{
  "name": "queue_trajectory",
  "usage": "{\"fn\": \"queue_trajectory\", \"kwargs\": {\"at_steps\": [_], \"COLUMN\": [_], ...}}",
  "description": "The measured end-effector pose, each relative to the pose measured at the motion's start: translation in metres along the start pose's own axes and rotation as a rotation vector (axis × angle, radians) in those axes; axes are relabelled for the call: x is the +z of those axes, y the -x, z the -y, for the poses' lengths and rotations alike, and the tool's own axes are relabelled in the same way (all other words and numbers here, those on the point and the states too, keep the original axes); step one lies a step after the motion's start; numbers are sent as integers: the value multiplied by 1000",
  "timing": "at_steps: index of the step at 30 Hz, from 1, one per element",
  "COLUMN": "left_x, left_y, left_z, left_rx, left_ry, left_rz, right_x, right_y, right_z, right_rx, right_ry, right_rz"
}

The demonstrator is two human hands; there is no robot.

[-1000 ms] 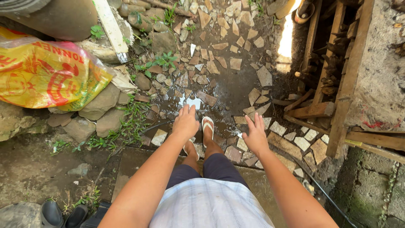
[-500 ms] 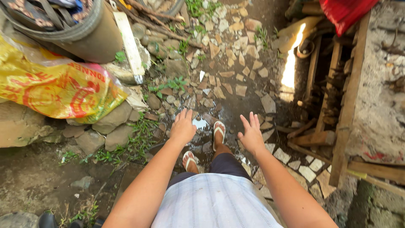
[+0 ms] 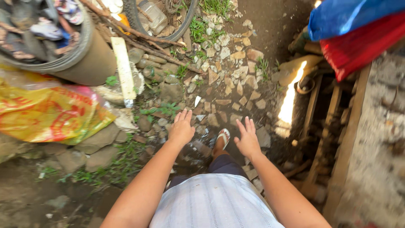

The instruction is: The person cleans an outdoor area by handling cleaning tools, tying and moving plastic trash bags, placing stones into a muddy puddle, and washing a basin and their hands at an outdoor faucet.

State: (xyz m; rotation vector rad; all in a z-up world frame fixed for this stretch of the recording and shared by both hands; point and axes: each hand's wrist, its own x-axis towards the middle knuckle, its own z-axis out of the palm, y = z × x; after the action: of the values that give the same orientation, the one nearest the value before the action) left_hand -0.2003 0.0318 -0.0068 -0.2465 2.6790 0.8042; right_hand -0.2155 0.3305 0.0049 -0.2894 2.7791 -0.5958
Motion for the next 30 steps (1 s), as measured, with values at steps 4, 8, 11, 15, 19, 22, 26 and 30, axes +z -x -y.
{"fn": "queue_trajectory", "kwargs": {"at_steps": [4,8,11,15,19,22,26,30], "left_x": [17,32,33,13,-15,-32,-48,-98], "left_y": [-76,-138,-182,-231,-283,-336,-417,-503], "left_z": [-50,-98,-130,-159,-175,-171,-159,-160], "left_rx": [-81,-71,-55,-24,-90,-79,-25,-112], "left_ry": [59,49,95,86,116,143,145,155], "left_rz": [3,-41,-84,-87,-64,-68,-74,90], "right_x": [-39,-94,-133,-168,-188,-192,-192,-199], "right_y": [-70,-131,-177,-225,-274,-322,-391,-463], "right_z": [-46,-85,-108,-114,-114,-120,-133,-134], "right_rx": [-30,-22,-15,29,83,49,-2,47], "right_ry": [20,8,36,21,-44,-44,-52,-3], "right_rz": [53,135,118,74,76,44,-31,-71]}}
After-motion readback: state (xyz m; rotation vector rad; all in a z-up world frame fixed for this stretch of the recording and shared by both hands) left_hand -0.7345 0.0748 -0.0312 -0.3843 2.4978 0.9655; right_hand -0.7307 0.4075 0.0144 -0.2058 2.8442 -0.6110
